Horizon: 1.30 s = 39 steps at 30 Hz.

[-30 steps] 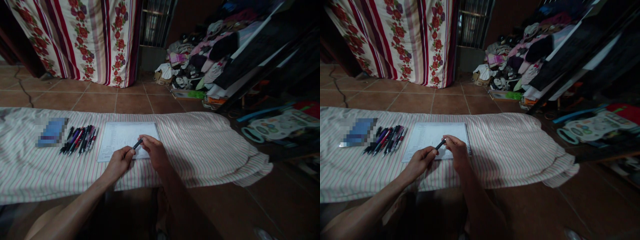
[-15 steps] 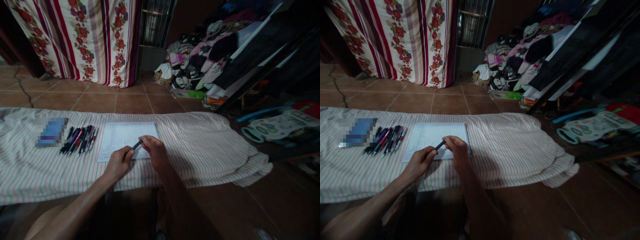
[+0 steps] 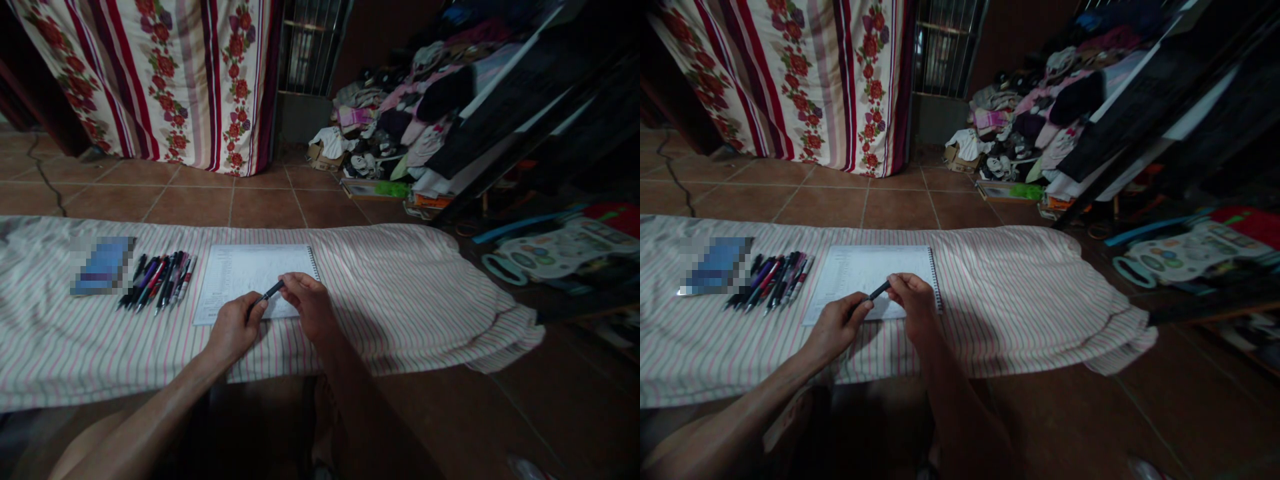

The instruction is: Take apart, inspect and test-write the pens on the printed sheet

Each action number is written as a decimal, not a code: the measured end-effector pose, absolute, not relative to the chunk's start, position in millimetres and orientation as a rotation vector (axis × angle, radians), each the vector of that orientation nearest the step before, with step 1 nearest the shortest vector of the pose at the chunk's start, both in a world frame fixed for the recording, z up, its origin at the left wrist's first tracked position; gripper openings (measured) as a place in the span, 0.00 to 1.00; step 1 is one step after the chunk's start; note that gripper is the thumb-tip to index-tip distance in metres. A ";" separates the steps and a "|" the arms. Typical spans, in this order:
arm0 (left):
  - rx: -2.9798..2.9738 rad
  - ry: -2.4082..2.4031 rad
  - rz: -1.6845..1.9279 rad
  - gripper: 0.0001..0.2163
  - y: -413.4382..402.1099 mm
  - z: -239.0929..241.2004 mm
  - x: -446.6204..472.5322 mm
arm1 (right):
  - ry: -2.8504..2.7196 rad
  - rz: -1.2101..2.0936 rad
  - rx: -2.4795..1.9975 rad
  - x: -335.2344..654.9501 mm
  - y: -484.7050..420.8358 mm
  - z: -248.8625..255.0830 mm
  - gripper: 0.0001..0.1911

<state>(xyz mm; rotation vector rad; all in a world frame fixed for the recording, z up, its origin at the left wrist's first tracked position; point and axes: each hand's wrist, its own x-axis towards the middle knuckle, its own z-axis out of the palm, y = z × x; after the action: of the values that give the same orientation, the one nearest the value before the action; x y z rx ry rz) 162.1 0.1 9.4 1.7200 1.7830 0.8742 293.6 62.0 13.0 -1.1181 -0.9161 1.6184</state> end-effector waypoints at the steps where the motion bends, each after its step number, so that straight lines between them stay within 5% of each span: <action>1: 1.721 1.783 0.868 0.13 0.2 9.5 162.3 | -0.938 1.600 -1.122 294.1 62.1 12.8 0.14; 29: 1.688 1.818 0.855 0.12 0.9 6.6 161.5 | -0.778 1.827 -0.936 294.5 59.8 16.4 0.11; 39: 1.733 1.841 0.774 0.12 1.0 8.3 161.6 | -0.894 1.601 -1.076 294.6 64.1 8.6 0.13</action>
<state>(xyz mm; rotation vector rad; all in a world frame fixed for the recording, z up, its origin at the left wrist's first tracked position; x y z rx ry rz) 161.6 1.0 8.3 1.7329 1.8407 0.7743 294.6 64.1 8.6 -1.0763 -0.8935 1.6006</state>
